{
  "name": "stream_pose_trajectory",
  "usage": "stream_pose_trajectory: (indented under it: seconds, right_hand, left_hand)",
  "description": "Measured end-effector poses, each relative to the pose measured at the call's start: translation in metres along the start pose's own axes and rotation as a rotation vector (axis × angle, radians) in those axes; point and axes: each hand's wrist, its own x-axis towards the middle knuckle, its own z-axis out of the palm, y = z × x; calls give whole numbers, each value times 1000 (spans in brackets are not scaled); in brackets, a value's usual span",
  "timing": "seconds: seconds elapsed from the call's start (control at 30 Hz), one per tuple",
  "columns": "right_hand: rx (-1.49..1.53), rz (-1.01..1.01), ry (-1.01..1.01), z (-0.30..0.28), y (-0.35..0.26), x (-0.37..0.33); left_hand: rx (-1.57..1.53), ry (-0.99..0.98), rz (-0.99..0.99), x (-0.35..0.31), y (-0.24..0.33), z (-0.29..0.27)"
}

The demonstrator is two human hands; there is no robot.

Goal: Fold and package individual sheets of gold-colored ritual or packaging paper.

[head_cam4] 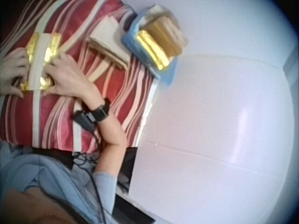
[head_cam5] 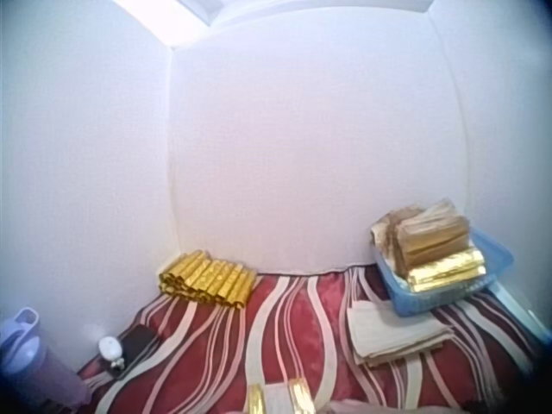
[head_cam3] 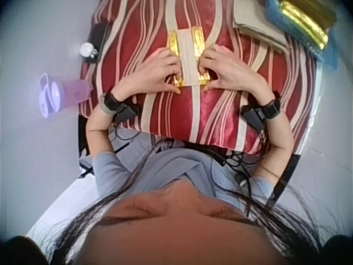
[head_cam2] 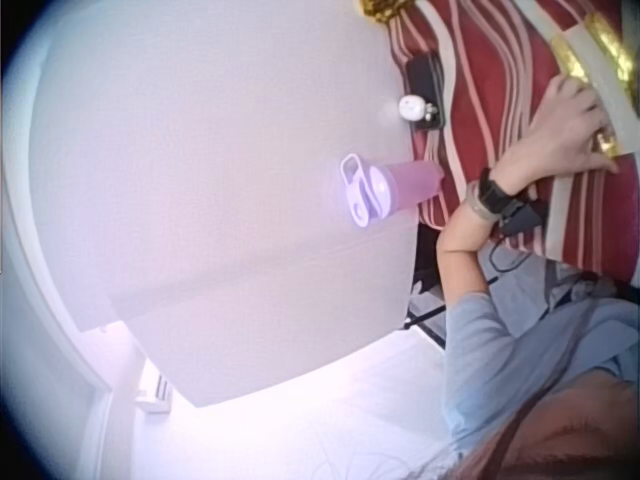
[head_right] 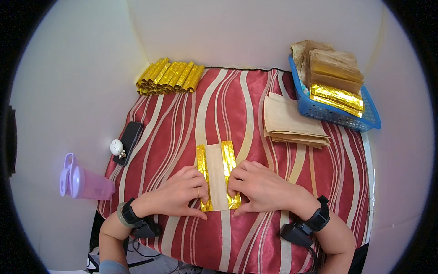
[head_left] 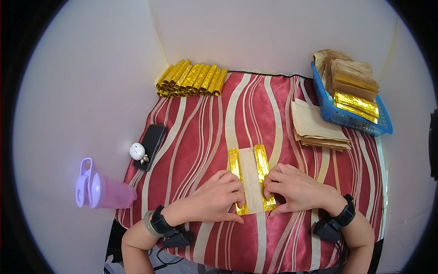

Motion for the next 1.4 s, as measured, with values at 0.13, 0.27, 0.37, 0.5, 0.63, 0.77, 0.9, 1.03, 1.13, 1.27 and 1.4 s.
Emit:
stream_pose_trajectory:
  seconds: [0.13,0.27,0.37,0.5,0.63,0.77,0.9,1.03,1.13,1.27,1.4]
  right_hand:
    - [14,-12,22,2,2,-1]
    - [44,-16,26,2,3,-2]
    - [70,2,11,1,2,-2]
    - [105,-25,28,2,8,-3]
    - [168,-26,62,4,10,-3]
    - [170,36,56,3,8,-2]
    - [157,-13,75,3,11,-2]
    - [113,-41,64,-3,9,-6]
    - [127,-34,45,-2,5,-5]
    - [138,-63,49,9,-9,-1]
    - [170,-100,60,21,-26,2]
  left_hand:
    - [34,-18,-28,-1,2,1]
    - [36,-7,-59,-1,1,4]
    - [16,2,-49,-2,3,1]
    - [-21,22,-61,-5,1,3]
    - [-50,15,-127,-4,3,4]
    - [-62,15,-163,-2,5,4]
    - [-36,-14,-95,-5,3,4]
    - [123,-6,-31,-7,3,-2]
    - [359,57,-30,-6,4,-6]
    - [477,143,-111,-6,0,-3]
    - [371,172,-204,1,6,2]
